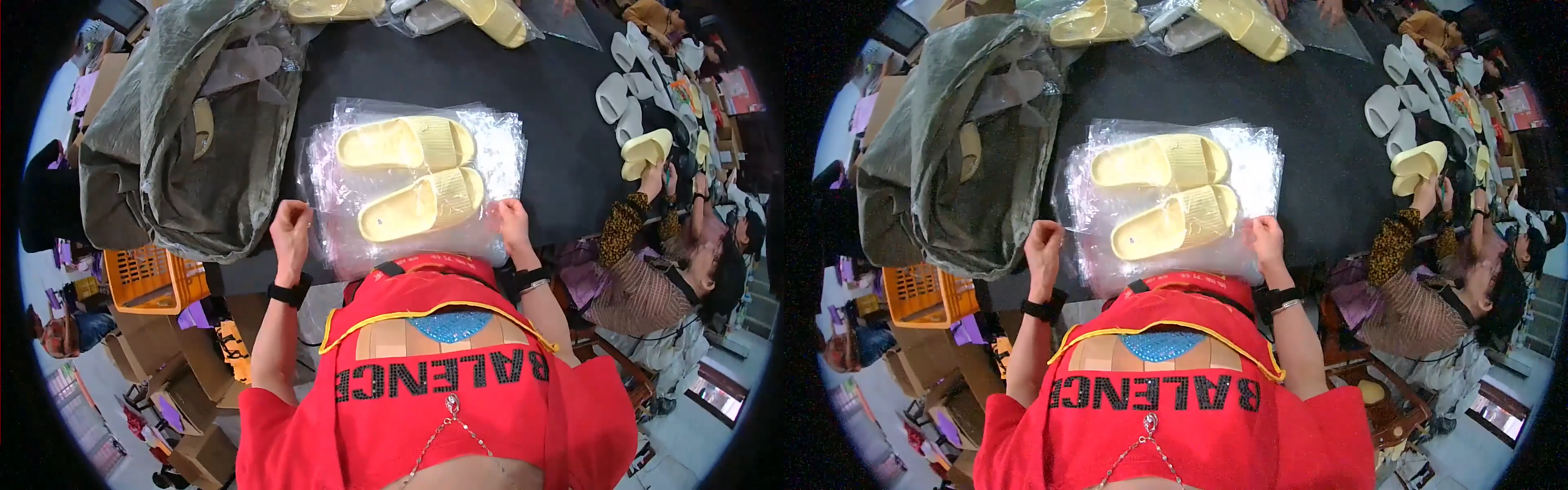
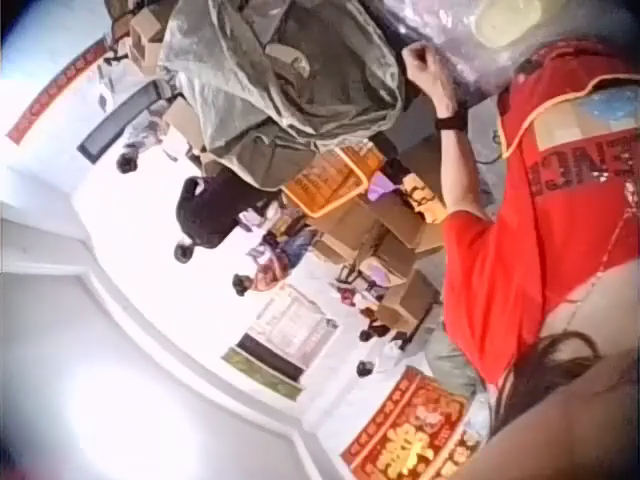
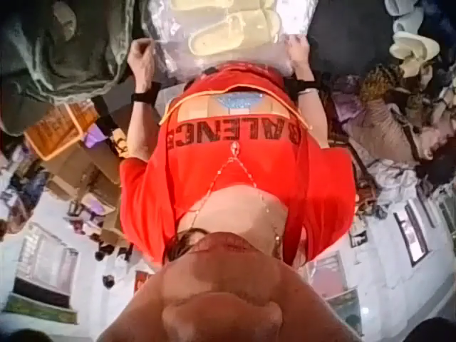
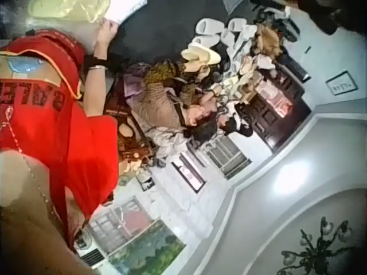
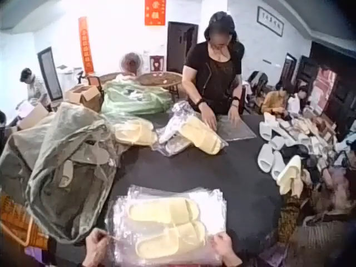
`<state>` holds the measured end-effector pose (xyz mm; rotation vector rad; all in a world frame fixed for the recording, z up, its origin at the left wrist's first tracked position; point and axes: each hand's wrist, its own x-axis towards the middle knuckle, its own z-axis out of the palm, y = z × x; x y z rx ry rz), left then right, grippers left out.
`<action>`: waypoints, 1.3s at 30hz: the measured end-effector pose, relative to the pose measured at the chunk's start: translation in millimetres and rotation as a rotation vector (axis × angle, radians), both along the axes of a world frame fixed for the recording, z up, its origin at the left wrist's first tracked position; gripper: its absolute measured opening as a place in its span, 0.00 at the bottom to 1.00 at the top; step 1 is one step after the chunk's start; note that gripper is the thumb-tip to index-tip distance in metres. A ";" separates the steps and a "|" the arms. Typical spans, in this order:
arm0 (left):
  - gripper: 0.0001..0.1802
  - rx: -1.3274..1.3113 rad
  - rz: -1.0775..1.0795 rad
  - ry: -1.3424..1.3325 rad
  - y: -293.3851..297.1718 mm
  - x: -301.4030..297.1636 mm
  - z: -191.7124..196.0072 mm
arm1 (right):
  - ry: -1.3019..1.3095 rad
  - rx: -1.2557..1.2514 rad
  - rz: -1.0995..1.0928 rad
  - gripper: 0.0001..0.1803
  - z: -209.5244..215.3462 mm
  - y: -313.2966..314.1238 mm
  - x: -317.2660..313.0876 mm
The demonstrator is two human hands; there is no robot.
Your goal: Packing finished slippers and sandals into plastic bags for shipping.
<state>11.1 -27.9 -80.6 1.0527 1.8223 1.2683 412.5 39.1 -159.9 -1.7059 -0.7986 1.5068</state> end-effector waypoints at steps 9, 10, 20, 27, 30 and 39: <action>0.08 -0.022 0.090 -0.953 3.6 0.6 20.9 | -0.004 -0.185 0.203 0.11 25.2 -2.2 -8.0; 0.09 -0.176 0.074 -1.168 2.0 -4.1 8.5 | -0.056 -0.149 0.343 0.11 20.6 -2.4 -10.5; 0.24 0.205 -0.789 0.526 75.1 26.7 -18.2 | -0.084 -0.022 0.252 0.09 18.5 3.1 -16.2; 0.22 0.215 -0.753 0.958 98.2 91.8 -54.9 | -0.036 -0.015 0.222 0.11 5.3 0.3 -13.6; 0.18 0.122 -0.693 1.012 98.5 104.6 -50.2 | 0.029 0.002 0.127 0.12 11.6 -2.6 -14.6; 0.10 0.154 -0.673 0.839 86.2 84.7 -51.1 | -0.057 0.098 0.071 0.12 25.8 -15.5 -7.0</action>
